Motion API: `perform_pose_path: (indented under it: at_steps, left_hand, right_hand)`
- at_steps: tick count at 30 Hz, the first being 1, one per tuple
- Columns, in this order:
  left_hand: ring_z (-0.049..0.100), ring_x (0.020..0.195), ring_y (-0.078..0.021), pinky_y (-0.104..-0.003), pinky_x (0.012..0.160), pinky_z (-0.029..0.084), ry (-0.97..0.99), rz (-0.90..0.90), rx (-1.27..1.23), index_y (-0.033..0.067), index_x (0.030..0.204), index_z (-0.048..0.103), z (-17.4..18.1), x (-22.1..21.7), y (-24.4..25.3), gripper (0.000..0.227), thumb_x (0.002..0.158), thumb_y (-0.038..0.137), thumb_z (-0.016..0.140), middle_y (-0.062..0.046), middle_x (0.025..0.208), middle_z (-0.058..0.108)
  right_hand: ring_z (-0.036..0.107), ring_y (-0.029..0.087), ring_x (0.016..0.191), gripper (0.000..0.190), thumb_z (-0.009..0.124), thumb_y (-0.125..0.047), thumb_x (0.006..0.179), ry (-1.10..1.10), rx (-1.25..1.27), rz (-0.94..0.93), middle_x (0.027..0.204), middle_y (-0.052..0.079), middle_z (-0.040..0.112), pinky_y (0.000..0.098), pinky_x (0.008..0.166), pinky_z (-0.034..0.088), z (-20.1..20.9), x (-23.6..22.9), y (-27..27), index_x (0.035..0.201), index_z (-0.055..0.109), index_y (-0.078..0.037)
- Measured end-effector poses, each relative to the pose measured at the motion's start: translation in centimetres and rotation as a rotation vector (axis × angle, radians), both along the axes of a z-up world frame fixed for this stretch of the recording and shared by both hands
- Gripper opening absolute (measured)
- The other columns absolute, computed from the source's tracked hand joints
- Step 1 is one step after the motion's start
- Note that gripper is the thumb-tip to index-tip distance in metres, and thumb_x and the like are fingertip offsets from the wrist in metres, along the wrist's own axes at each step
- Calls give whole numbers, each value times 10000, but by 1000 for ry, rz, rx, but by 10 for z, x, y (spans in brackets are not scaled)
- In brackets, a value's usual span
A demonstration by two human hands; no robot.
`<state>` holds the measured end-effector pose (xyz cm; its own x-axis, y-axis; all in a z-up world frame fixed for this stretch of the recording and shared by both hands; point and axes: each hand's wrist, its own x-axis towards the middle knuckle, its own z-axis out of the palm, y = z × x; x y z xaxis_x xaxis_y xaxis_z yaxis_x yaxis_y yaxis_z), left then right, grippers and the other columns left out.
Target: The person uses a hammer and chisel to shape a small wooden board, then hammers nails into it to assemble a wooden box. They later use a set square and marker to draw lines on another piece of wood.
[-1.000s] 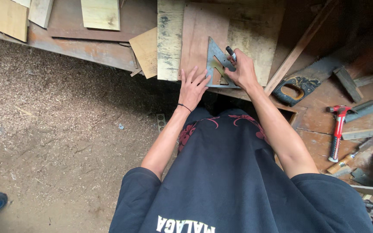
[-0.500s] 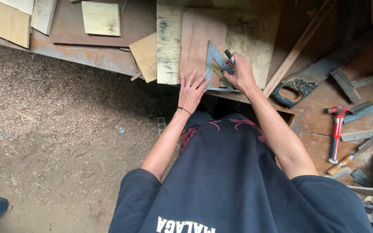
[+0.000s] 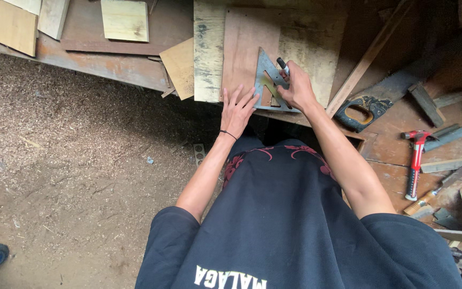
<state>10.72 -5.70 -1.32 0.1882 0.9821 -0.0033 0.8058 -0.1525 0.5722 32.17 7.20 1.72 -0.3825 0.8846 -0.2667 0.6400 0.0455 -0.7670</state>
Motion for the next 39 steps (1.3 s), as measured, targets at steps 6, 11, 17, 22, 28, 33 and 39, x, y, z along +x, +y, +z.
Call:
perform_pose_path:
  at_steps: [6,11,17,22,28,33,39]
  left_hand:
    - [380,1465,-309,-661,1238,186,-38,0,-17,172,1388,634,13,-3,5,497,902,189,738,-19,1497,551]
    - [434,1433,-326,-589,1255,215,-244,157,-11,101,1348,601,43,-4,13,565,869,323,801,-131,1434,549]
    - [745,1021,-284,-368,911,591,-597,291,-253,93,1236,689,59,18,33,360,980,339,744,-133,1117,753]
    - [724,792,-201,-323,748,573,-656,254,-323,70,1178,711,60,20,40,275,1039,306,683,-100,930,747]
    - [591,769,-70,-227,677,512,-1171,318,-497,75,1269,631,49,9,71,321,1025,282,614,34,915,642]
    - [609,800,-91,-240,740,505,-1390,298,-416,-13,1127,735,28,14,86,258,1051,228,681,-20,875,690]
    - [599,794,-66,-233,715,494,-1363,586,-215,-20,1085,775,8,35,75,257,1025,220,703,-26,903,716]
  right_hand:
    - [542,331,897,232,692,-176,1000,-94,93,-59,1002,181,536,423,770,463,-6,2,-5,1008,536,-5]
    - [476,173,813,357,509,-314,1194,169,-55,-142,904,73,495,327,721,427,-8,10,-4,984,627,-50]
    - [496,45,615,365,509,-402,1110,598,-618,-309,733,-50,542,205,551,421,-18,-10,-9,999,608,-70]
    - [459,74,609,368,508,-381,1137,649,-609,-263,717,-24,516,240,552,378,-6,-10,-9,1017,597,-44]
    - [524,175,614,387,427,-369,1112,143,-340,352,668,75,543,365,598,449,49,-4,7,1078,658,-61]
    - [540,220,690,415,363,-408,1137,143,-379,308,752,125,563,380,659,469,79,-14,20,1179,628,-90]
    - [643,424,733,324,477,-378,1118,-58,-55,260,777,229,662,506,669,493,77,-31,9,1100,631,-93]
